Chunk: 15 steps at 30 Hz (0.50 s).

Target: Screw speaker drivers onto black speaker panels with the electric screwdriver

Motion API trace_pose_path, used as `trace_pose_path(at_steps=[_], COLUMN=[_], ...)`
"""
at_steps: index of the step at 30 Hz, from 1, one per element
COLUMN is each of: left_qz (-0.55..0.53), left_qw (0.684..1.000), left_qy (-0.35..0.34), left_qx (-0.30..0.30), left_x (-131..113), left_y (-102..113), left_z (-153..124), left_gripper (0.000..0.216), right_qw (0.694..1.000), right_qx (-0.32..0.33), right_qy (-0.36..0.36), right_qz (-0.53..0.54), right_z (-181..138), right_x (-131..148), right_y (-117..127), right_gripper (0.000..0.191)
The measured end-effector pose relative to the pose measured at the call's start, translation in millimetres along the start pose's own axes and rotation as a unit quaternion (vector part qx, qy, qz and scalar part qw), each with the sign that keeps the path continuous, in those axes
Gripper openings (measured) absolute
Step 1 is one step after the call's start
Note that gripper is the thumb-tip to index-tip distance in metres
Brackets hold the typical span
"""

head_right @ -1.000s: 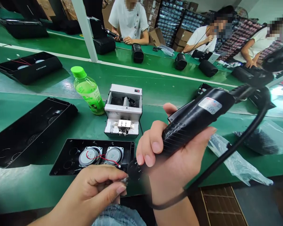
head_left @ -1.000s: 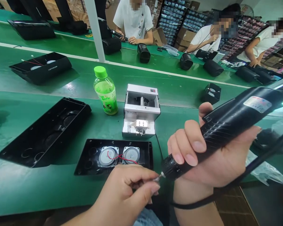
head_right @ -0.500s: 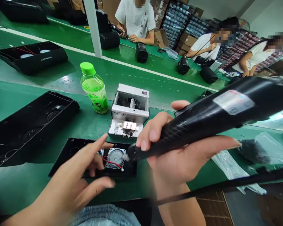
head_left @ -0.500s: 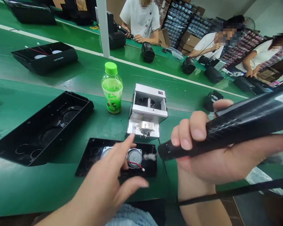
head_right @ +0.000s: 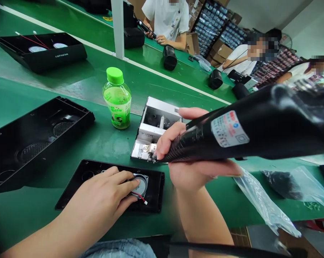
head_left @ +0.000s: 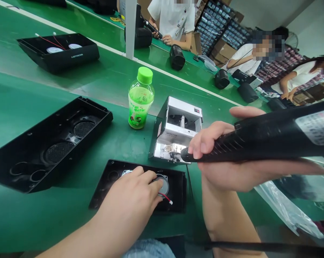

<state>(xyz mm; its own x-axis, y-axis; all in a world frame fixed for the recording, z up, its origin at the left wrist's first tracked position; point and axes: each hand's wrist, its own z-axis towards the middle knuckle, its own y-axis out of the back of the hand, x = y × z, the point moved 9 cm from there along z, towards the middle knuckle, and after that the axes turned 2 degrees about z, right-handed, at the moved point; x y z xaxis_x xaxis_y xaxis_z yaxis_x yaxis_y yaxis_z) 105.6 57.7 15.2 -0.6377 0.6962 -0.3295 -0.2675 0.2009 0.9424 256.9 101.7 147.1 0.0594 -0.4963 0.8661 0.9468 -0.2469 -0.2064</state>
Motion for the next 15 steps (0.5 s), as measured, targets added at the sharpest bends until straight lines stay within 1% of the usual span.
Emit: trace_pose_path(at_steps=[2,5,8,10,13,15], left_qz=[-0.008,-0.011,-0.008,-0.006,0.003,0.014], left_qw=[1.000,0.999,0.999,0.999,0.999,0.999], left_qy=[0.007,0.015,0.022,0.023,0.018,0.016], left_qx=[0.014,0.032,0.039,0.038,0.034,0.032], left_x=[1,2,3,4,3,3], left_y=[-1,-1,-1,0,-1,-2], left_z=[1,3,3,3,1,2], left_gripper=[0.019,0.020,0.022,0.024,0.024,0.025], right_qw=[1.000,0.999,0.998,0.996,0.996,0.998], right_qx=[-0.003,-0.040,-0.044,-0.050,-0.073,-0.055], right_qy=[-0.018,-0.012,-0.039,-0.052,-0.026,-0.011], right_qz=[-0.007,0.000,0.024,0.044,0.047,0.035], right_z=[2,3,-1,-6,-19,-28], right_x=[-2,-4,-14,-14,6,21], right_y=[-1,4,8,16,37,45], right_gripper=[0.070,0.074,0.070,0.067,0.060,0.055])
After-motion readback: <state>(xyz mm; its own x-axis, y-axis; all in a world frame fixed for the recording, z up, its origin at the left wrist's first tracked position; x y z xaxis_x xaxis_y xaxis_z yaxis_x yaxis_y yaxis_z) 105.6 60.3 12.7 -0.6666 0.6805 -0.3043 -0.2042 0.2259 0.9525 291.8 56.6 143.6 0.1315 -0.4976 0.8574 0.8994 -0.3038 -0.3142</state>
